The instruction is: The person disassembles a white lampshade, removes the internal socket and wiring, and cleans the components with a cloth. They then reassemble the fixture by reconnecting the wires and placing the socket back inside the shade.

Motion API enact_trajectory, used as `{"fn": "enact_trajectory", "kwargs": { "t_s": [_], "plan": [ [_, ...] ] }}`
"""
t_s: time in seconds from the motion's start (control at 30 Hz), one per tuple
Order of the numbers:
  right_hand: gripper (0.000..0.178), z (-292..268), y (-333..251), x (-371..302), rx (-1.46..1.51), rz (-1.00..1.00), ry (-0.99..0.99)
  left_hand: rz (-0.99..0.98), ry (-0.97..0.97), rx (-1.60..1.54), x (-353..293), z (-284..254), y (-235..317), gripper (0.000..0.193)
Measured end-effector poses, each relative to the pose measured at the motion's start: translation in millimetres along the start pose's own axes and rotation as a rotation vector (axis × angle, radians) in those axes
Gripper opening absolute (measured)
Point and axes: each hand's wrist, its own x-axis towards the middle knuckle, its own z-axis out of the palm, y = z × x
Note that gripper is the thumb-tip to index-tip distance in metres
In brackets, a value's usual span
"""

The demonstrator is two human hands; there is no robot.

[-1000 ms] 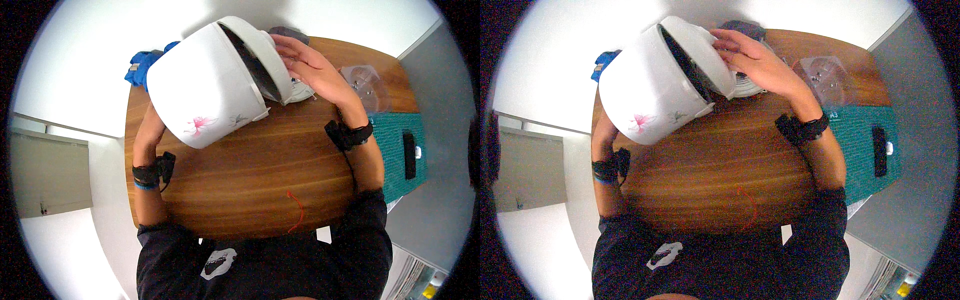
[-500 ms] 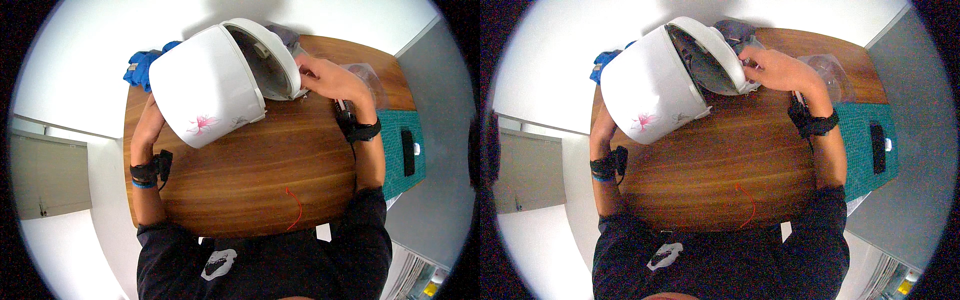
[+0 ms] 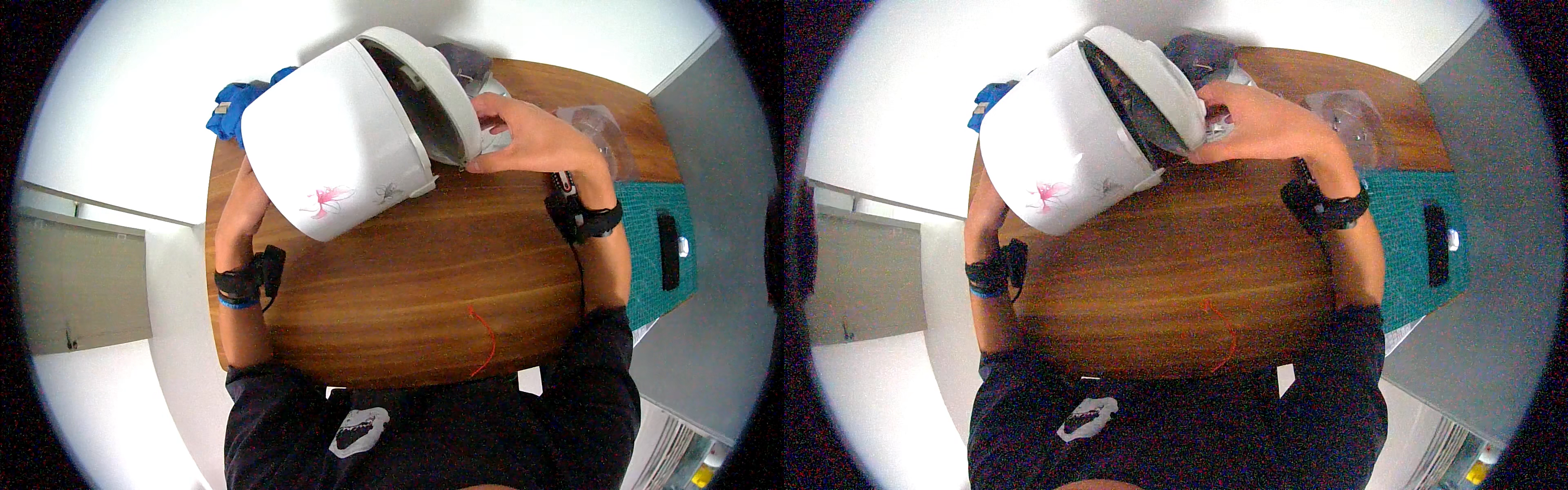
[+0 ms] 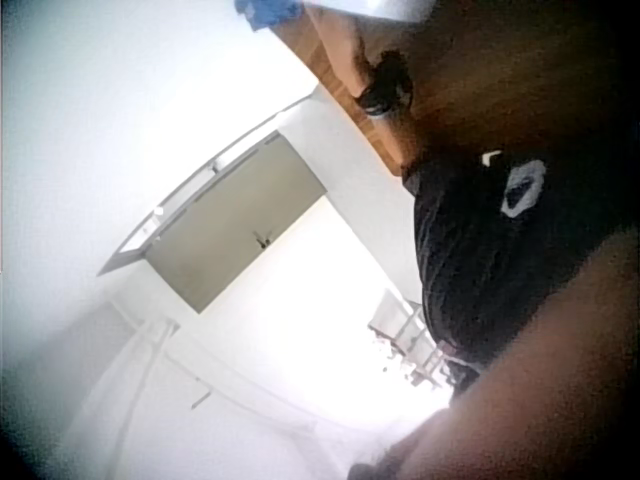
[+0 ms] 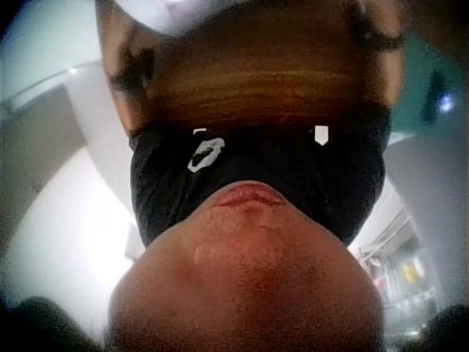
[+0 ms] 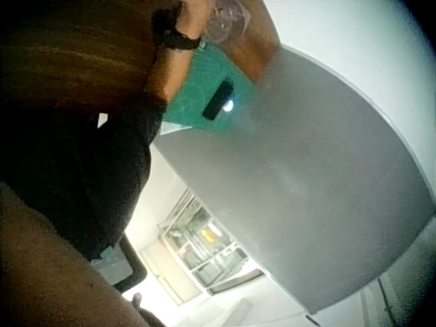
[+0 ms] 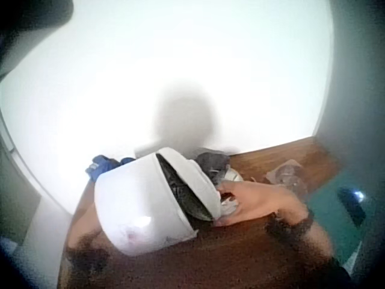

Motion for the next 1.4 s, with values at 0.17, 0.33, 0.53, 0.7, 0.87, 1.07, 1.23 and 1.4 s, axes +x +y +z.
{"fn": "enact_trajectory", "kwargs": {
  "t_s": [0.17, 0.33, 0.53, 0.7, 0.87, 1.07, 1.23, 1.4],
  "plan": [
    [0.083, 13.9, -9.9, -4.2, 0.175, 0.079, 0.127, -0.003, -0.008, 0.001, -2.8, 2.9, -2.0, 0.075],
    [0.084, 27.3, -14.2, -2.9, 0.155, 0.075, 0.208, -0.073, 0.017, -0.087, -2.5, -1.1, -5.5, 0.075],
    [0.083, 39.9, -11.8, -0.5, 0.169, 0.060, 0.216, -0.111, 0.092, -0.028, -2.5, -9.1, -4.8, 0.061],
    [0.085, 57.6, -32.9, -0.5, 0.278, 0.014, 0.249, -0.030, 0.003, 0.283, -20.1, -52.4, -4.0, 0.062],
    [0.092, 74.6, -53.8, 8.4, 0.504, 0.026, 0.186, -0.077, 0.032, 0.210, -32.5, -87.9, -6.3, 0.064],
    [0.095, 107.0, -36.6, 22.3, 0.507, -0.001, 0.101, -0.111, 0.152, 0.188, -32.3, -89.4, -7.0, 0.071],
    [0.099, 117.2, -41.7, 29.3, 0.702, 0.090, 0.065, -0.138, 0.141, 0.215, -20.5, -82.1, -11.0, 0.072],
    [0.082, 111.2, -34.5, 35.3, 0.525, 0.223, 0.064, -0.183, 0.123, 0.144, -13.6, -55.1, -1.5, 0.055]
  ]
}}
